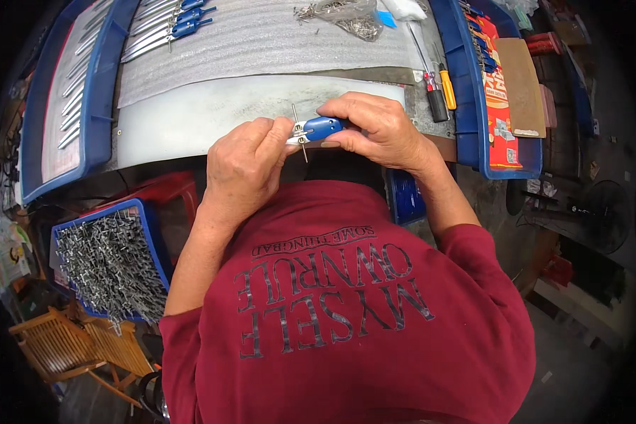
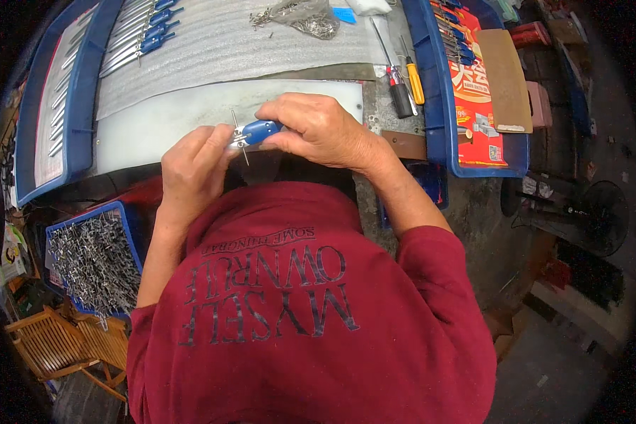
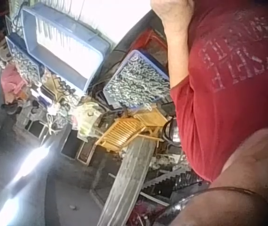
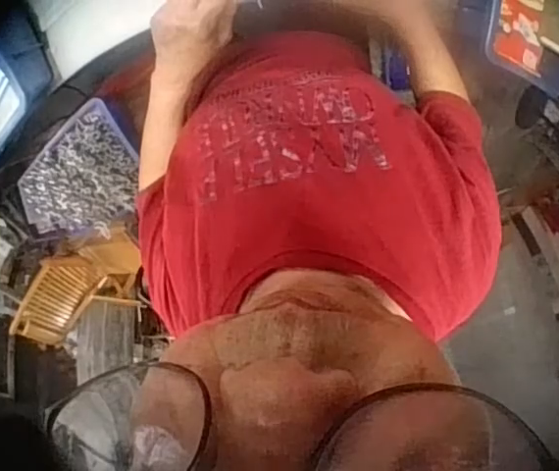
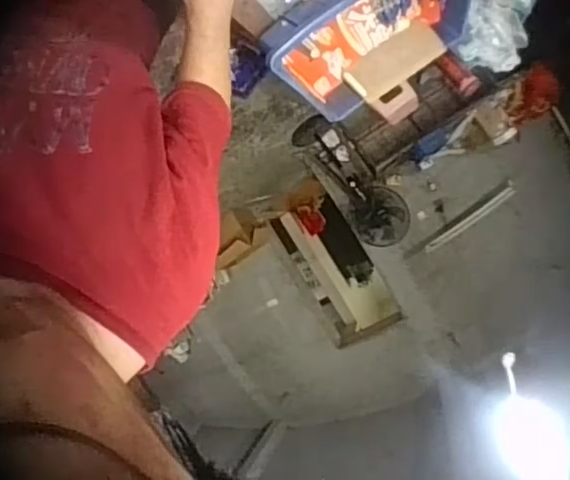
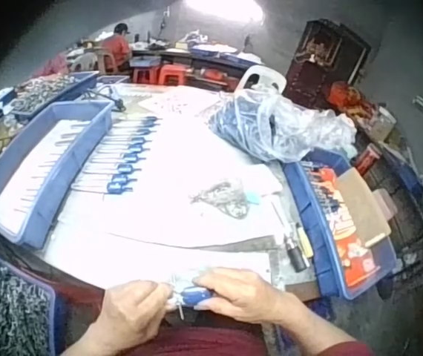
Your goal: Assembling small metal pins into metal brackets and applying adhesive from a tube at a workstation.
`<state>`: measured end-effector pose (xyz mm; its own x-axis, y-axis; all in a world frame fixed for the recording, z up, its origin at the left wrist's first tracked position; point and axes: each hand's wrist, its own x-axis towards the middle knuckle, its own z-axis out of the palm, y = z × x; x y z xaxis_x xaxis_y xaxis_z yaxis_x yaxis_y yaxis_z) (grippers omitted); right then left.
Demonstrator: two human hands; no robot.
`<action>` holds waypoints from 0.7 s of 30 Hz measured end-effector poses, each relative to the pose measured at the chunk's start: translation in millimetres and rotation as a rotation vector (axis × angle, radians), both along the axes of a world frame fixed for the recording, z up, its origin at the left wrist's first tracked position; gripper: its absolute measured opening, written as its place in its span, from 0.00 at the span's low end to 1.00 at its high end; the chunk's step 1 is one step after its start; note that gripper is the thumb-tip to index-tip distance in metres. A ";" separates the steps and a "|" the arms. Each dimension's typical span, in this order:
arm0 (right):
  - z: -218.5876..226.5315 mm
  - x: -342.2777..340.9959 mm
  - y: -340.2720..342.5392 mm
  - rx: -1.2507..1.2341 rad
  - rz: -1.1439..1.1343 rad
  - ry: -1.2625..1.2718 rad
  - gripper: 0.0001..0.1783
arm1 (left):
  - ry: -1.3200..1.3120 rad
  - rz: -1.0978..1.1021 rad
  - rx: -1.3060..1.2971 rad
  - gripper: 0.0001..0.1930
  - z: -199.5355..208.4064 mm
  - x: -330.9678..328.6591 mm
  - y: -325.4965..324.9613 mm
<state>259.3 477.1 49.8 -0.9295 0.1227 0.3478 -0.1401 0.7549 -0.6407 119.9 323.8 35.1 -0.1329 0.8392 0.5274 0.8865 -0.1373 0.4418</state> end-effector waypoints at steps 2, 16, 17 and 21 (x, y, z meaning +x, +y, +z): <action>-1.0 -0.6 0.4 0.007 -0.013 0.011 0.17 | 0.003 -0.003 -0.002 0.13 0.2 -0.1 0.7; -4.3 -0.8 -2.4 0.013 -0.073 0.036 0.15 | 0.010 0.026 -0.013 0.12 1.5 -0.3 0.7; -2.8 -1.5 -1.8 0.018 -0.054 0.035 0.16 | 0.010 0.026 -0.013 0.12 2.2 -0.5 0.6; -2.5 -3.0 -1.1 0.017 -0.023 0.052 0.16 | 0.012 0.019 -0.019 0.12 3.0 -1.9 -0.4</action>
<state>256.4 476.0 47.3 -0.9072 0.1377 0.3976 -0.1550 0.7690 -0.6202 118.0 323.4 38.1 -0.1428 0.8462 0.5133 0.8939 -0.1123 0.4339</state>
